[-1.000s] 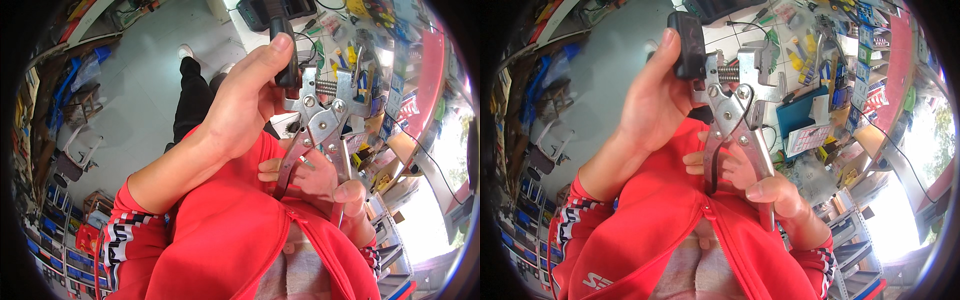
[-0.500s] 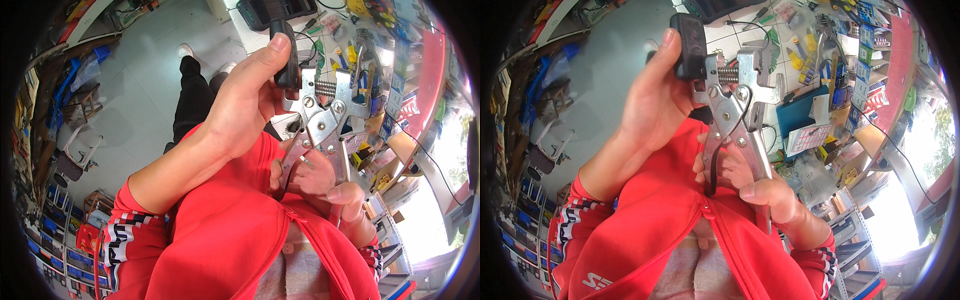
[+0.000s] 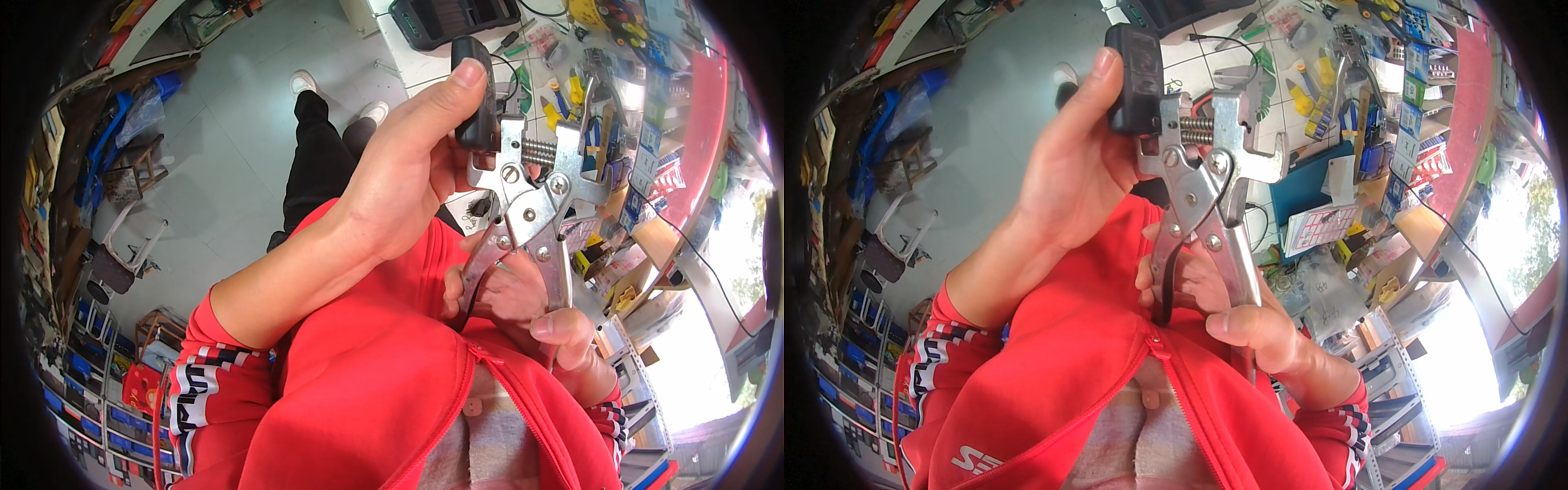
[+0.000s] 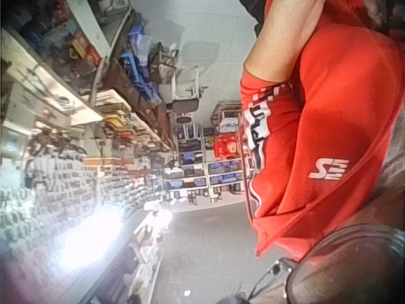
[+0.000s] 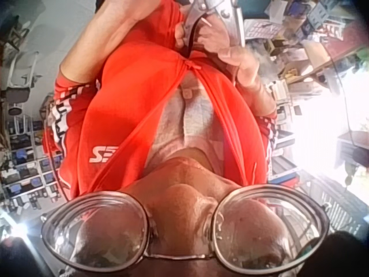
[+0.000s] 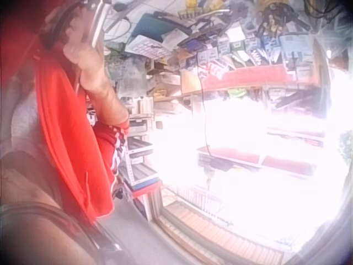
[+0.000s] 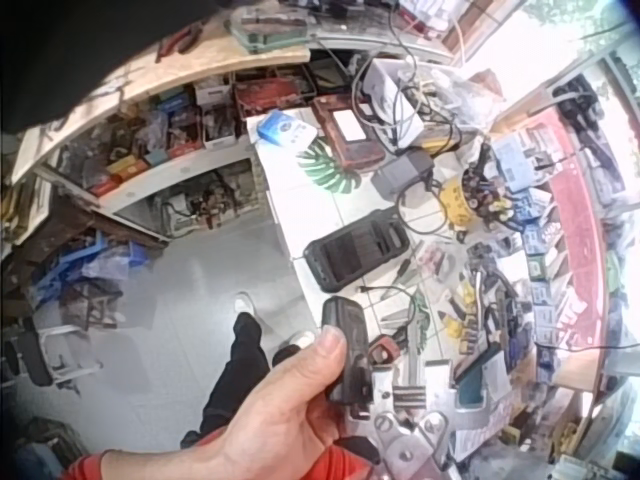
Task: The person uses locking pliers to grip and manipulate a small black electronic component, then places it on a workbench and uses a hammer to tap it. The person repeatedly adjusts the pliers and repositions the component on the bench.
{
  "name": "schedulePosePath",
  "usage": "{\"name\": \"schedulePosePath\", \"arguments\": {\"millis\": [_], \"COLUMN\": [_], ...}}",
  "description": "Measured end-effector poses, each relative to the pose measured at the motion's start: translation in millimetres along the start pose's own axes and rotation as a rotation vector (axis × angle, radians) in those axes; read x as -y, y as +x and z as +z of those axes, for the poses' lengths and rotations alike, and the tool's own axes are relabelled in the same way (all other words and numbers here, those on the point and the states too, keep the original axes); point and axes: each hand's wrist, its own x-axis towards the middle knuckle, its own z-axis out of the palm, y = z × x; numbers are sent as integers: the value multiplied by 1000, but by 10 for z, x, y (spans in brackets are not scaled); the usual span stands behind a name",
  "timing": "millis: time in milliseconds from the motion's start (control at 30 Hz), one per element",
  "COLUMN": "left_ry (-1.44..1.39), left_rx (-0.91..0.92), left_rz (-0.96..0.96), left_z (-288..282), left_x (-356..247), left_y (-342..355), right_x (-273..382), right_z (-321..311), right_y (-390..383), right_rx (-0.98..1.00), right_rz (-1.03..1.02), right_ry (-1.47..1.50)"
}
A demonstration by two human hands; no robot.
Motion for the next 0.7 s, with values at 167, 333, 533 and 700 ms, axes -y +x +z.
{"name": "schedulePosePath", "arguments": {"millis": [167,333,533,700], "left_ry": [-25,-18,354,662], "left_rx": [16,17,171,374], "left_rz": [7,20,75,125], "left_z": [-5,15,49,121], "left_x": [14,-19,-297,-462], "left_y": [5,2,63,129], "right_x": [-7,-3,-9,14], "right_z": [14,-16,-394,-648], "right_y": [-1,14,270,503], "right_rx": [10,14,494,894], "right_rz": [-15,0,-112,-142], "right_ry": [0,35,250,276]}}
